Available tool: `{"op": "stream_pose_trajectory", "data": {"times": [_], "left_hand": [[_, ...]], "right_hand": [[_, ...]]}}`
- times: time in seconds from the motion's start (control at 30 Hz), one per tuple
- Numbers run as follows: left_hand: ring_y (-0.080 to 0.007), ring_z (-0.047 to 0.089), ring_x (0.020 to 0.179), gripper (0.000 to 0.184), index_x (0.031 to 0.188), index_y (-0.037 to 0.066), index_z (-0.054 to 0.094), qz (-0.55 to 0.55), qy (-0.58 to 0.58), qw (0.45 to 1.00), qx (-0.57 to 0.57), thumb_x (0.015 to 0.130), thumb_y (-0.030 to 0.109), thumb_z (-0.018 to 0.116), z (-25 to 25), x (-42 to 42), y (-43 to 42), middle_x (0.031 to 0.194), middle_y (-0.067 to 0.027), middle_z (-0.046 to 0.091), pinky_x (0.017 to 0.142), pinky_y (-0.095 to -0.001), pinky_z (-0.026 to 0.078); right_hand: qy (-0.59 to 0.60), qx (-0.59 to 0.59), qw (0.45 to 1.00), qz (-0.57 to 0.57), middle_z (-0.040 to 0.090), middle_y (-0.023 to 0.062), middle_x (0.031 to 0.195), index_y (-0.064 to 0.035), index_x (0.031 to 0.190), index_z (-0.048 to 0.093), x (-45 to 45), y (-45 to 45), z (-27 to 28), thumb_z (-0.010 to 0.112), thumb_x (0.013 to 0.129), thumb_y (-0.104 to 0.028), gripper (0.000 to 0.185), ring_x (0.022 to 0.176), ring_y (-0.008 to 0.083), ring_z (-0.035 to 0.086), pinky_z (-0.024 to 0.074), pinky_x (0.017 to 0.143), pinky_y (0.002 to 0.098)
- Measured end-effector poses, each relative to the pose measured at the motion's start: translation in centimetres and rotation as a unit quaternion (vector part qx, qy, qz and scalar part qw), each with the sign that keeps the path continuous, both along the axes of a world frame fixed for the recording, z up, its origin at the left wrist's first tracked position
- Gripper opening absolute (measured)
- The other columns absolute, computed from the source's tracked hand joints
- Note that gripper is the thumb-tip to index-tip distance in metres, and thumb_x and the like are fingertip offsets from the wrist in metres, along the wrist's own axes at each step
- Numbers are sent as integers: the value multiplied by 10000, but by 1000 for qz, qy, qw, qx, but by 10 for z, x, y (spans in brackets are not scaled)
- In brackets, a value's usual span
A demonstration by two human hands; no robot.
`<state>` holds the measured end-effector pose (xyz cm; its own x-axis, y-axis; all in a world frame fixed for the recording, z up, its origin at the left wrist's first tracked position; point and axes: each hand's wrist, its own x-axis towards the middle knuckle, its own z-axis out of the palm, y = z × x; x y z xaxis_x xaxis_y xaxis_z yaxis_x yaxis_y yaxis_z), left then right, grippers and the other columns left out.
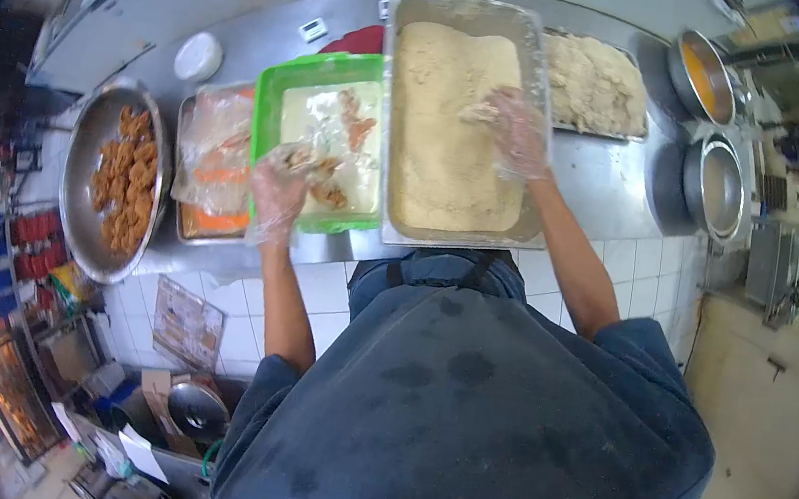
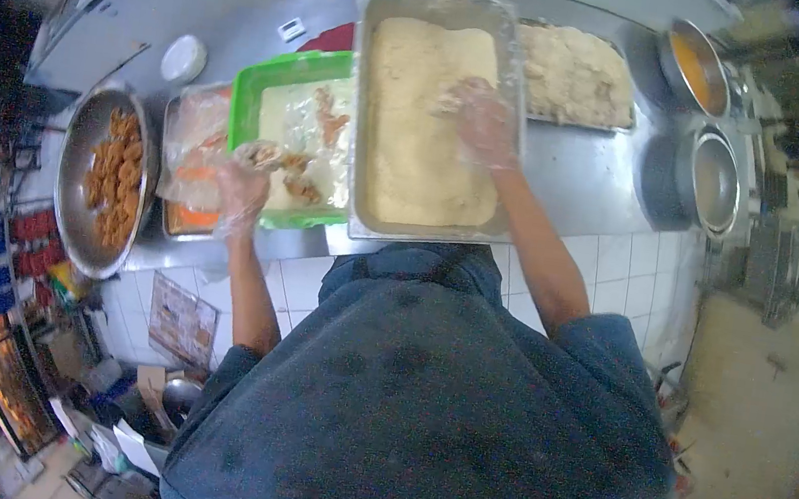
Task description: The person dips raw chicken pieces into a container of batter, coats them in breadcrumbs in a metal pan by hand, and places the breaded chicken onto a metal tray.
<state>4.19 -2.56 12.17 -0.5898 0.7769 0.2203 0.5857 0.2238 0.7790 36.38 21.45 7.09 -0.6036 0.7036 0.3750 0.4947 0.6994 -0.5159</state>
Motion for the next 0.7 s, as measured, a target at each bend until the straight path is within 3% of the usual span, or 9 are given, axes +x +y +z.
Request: {"op": "stream_pose_trajectory", "data": {"times": [0.03, 0.1, 0.17, 0.27, 0.43, 0.47, 0.57, 0.67, 0.7], "left_hand": [[-280, 697, 733, 206, 950, 14, 745, 7, 7, 999, -36, 762, 95, 720, 4, 3, 1, 797, -178, 718, 705, -384, 533], [-256, 712, 802, 199, 977, 20, 749, 35, 26, 994, -104, 798, 104, 727, 9, 7, 7, 866, -165, 741, 755, -364, 540], [-242, 711, 820, 221, 995, 19, 748, 62, 17, 990, -126, 806, 133, 739, 9, 13, 8, 899, -151, 747, 755, -360, 538], [-227, 710, 830, 260, 1015, 17, 747, 118, 33, 980, -160, 810, 178, 753, 22, 32, 15, 935, -137, 752, 751, -360, 536], [-257, 717, 813, 316, 996, 23, 745, 162, 110, 971, -137, 789, 259, 781, 48, 66, 24, 901, -142, 749, 740, -386, 538], [-267, 718, 815, 314, 992, 25, 746, 180, 135, 960, -166, 789, 262, 781, 48, 71, 26, 899, -146, 747, 738, -390, 539], [-312, 719, 816, 318, 985, 33, 747, 209, 180, 938, -212, 782, 275, 783, 37, 65, 20, 899, -163, 742, 725, -414, 543], [-309, 718, 821, 324, 994, 42, 748, 221, 197, 933, -207, 775, 279, 783, 39, 79, 20, 895, -167, 741, 720, -426, 544], [-316, 716, 824, 312, 984, 39, 749, 219, 200, 932, -210, 777, 270, 777, 38, 80, 20, 895, -171, 740, 723, -431, 544]], "right_hand": [[23, 8, 1000, -20, 627, 159, 1198, -93, 1245, 617, 7, 5, -43, 624, 833, -36, 416, 1159, 341, 577, 452, 1013, 416], [33, -11, 999, -28, 641, 158, 1174, -84, 1225, 628, 9, 19, -73, 623, 806, -14, 424, 1133, 342, 594, 470, 991, 413], [6, -79, 997, -10, 651, 153, 1164, -73, 1210, 638, 0, 14, -33, 623, 793, -5, 423, 1114, 339, 606, 480, 979, 406], [65, -74, 995, 19, 654, 176, 1168, -52, 1190, 646, 18, 34, -8, 619, 867, -126, 333, 1074, 328, 628, 497, 944, 397], [88, -281, 954, 51, 673, 140, 1173, -44, 1229, 633, 73, 87, 76, 710, 870, -207, 402, 1032, 295, 662, 522, 922, 399], [82, -337, 936, 65, 680, 120, 1177, -41, 1243, 629, 83, 100, 84, 737, 873, -229, 428, 1008, 284, 676, 534, 914, 405], [30, -226, 971, 69, 691, 111, 1130, -53, 1259, 626, 116, 134, 97, 760, 858, -305, 492, 992, 251, 683, 545, 904, 372], [39, -255, 960, 108, 699, 113, 1088, -73, 1281, 612, 144, 174, 94, 762, 849, -387, 555, 996, 217, 681, 551, 902, 346], [110, -366, 919, 101, 699, 119, 1065, -65, 1289, 603, 154, 191, 85, 757, 850, -400, 573, 987, 215, 680, 553, 892, 346]]}}
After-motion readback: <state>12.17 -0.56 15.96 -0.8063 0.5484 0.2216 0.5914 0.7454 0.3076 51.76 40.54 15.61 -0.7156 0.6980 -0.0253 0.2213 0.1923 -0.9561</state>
